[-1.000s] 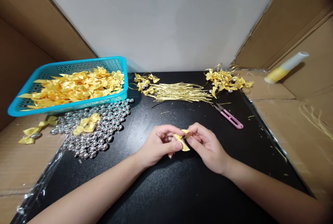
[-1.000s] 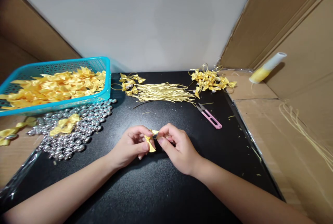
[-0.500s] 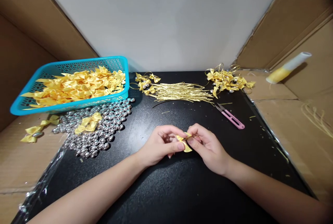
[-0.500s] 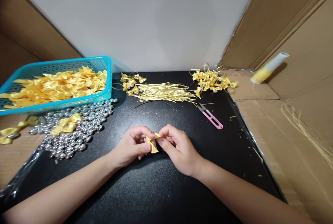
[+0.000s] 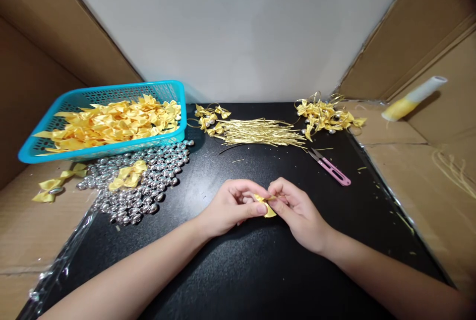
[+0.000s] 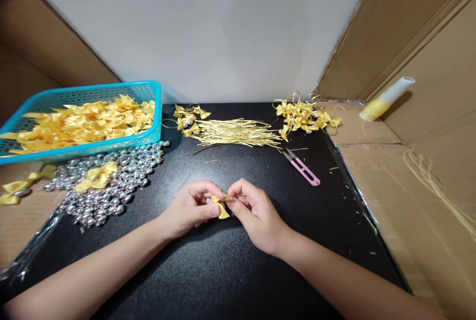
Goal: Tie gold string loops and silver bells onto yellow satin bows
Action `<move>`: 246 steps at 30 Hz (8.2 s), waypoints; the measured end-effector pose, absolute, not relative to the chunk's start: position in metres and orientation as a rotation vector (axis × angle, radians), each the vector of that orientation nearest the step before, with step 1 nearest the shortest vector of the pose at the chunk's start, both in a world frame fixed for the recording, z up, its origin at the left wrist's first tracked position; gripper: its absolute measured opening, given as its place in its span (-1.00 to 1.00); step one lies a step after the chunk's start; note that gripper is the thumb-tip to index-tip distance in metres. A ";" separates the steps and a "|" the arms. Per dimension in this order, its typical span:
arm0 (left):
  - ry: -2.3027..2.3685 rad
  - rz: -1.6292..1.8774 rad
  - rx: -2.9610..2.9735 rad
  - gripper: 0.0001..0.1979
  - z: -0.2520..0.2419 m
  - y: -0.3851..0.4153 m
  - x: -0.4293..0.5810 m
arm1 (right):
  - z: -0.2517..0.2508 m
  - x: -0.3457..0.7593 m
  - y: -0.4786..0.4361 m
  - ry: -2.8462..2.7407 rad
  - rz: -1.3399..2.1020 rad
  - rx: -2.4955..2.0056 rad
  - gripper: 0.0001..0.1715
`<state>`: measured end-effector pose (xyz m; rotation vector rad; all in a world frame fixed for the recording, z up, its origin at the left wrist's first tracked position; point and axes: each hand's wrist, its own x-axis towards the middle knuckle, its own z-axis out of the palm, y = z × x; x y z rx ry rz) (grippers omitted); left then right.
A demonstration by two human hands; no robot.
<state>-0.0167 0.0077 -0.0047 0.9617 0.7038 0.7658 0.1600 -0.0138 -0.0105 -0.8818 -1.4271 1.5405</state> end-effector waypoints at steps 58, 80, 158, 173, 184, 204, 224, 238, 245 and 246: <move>0.298 0.677 0.532 -0.86 -0.007 0.010 -0.018 | 0.018 0.149 -0.031 -1.570 1.299 -1.114 -0.79; 0.296 0.708 0.630 -0.86 -0.010 0.009 -0.019 | 0.022 0.148 -0.034 -1.615 1.254 -1.056 -0.84; 0.643 0.808 1.037 -0.76 -0.006 0.002 -0.014 | -0.007 0.158 -0.019 -1.740 0.902 -0.915 -0.88; 0.578 0.889 0.993 -0.86 -0.008 0.006 -0.015 | -0.009 0.156 -0.017 -1.640 0.956 -1.048 -0.86; 0.771 0.952 1.046 -0.86 -0.010 0.007 -0.013 | -0.002 0.155 -0.016 -1.682 0.859 -1.092 -0.82; 0.543 0.763 0.382 -0.74 -0.007 0.010 -0.014 | -0.002 0.153 -0.023 -1.687 0.917 -1.151 -0.84; 0.543 0.747 0.371 -0.74 -0.008 0.010 -0.012 | -0.001 0.151 -0.023 -1.708 0.930 -1.121 -0.84; 0.543 0.743 0.374 -0.75 -0.008 0.010 -0.013 | 0.000 0.151 -0.024 -1.705 0.948 -1.133 -0.83; 0.539 0.746 0.376 -0.74 -0.008 0.010 -0.012 | 0.002 0.150 -0.024 -1.697 0.946 -1.136 -0.83; 0.538 0.746 0.377 -0.73 -0.008 0.010 -0.012 | 0.002 0.150 -0.024 -1.698 0.946 -1.141 -0.83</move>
